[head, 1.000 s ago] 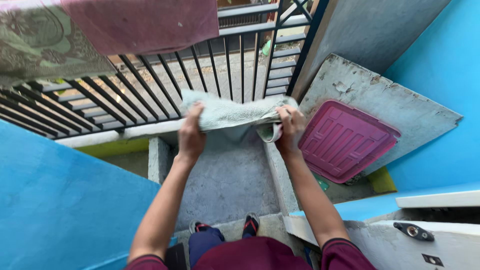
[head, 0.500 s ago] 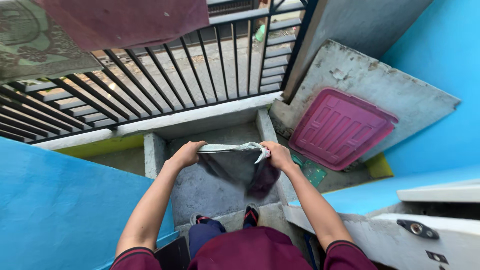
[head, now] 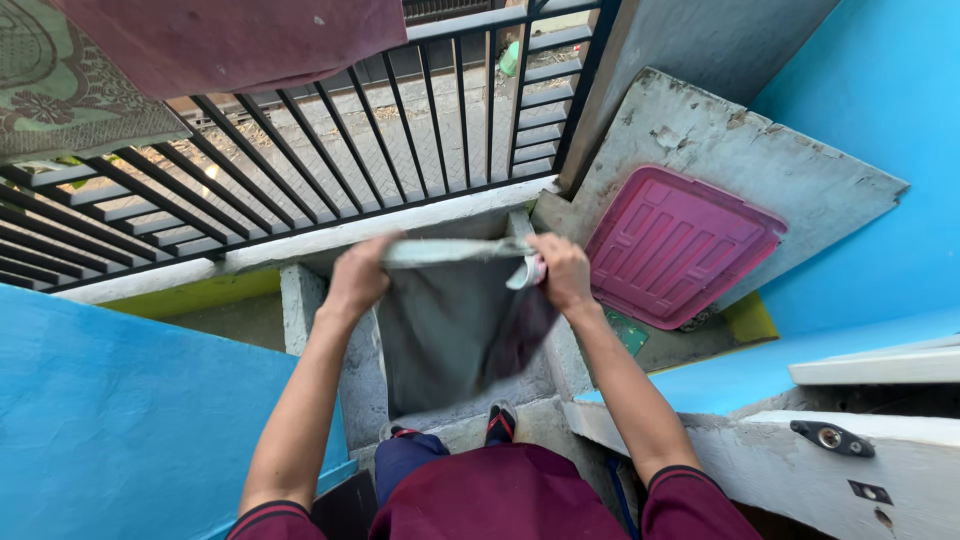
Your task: The person picks up a towel from a ledge, unfolds and shakes it several times by hand, and then hangs it over a balcony railing.
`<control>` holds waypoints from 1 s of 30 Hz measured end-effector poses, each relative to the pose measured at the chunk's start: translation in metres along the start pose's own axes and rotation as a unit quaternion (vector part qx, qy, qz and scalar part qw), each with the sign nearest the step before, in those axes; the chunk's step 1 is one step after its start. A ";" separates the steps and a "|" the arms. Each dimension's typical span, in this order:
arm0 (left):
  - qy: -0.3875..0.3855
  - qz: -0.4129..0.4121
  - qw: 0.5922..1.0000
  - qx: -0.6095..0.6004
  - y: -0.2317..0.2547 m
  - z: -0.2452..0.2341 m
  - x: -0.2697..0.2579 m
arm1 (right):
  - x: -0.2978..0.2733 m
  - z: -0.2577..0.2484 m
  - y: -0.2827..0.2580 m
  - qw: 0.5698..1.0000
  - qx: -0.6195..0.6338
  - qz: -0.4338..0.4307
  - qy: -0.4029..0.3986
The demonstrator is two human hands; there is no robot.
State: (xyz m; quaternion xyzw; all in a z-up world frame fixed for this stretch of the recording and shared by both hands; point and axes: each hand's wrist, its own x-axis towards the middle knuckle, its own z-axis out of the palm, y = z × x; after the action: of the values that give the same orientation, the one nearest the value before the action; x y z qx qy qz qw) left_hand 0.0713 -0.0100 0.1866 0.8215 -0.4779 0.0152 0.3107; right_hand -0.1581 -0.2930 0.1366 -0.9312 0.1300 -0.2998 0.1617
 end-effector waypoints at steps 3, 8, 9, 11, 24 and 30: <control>0.121 0.000 0.993 0.015 0.010 -0.004 -0.007 | 0.018 -0.012 -0.017 0.998 0.014 -0.001 0.064; -0.255 -0.008 0.963 0.090 -0.063 0.078 -0.063 | 0.000 0.064 0.031 0.949 -0.034 0.039 -0.310; -0.271 0.060 0.959 0.058 -0.078 0.098 -0.082 | -0.015 0.084 0.043 0.900 -0.062 0.050 -0.429; -0.307 0.018 0.948 0.086 -0.087 0.127 -0.108 | -0.067 0.112 0.036 0.890 -0.072 0.041 -0.449; -0.197 -0.094 0.976 0.016 -0.049 0.096 -0.077 | -0.086 0.075 0.033 0.971 0.008 0.066 -0.229; -0.179 -0.031 0.983 0.029 -0.037 0.092 -0.073 | -0.082 0.052 0.036 0.967 0.020 0.068 -0.244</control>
State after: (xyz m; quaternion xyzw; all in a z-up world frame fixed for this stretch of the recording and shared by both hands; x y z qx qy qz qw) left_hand 0.0361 0.0111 0.0705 0.8339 -0.4996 -0.1276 0.1968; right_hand -0.1966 -0.2867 0.0402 -0.9617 0.1435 -0.0540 0.2272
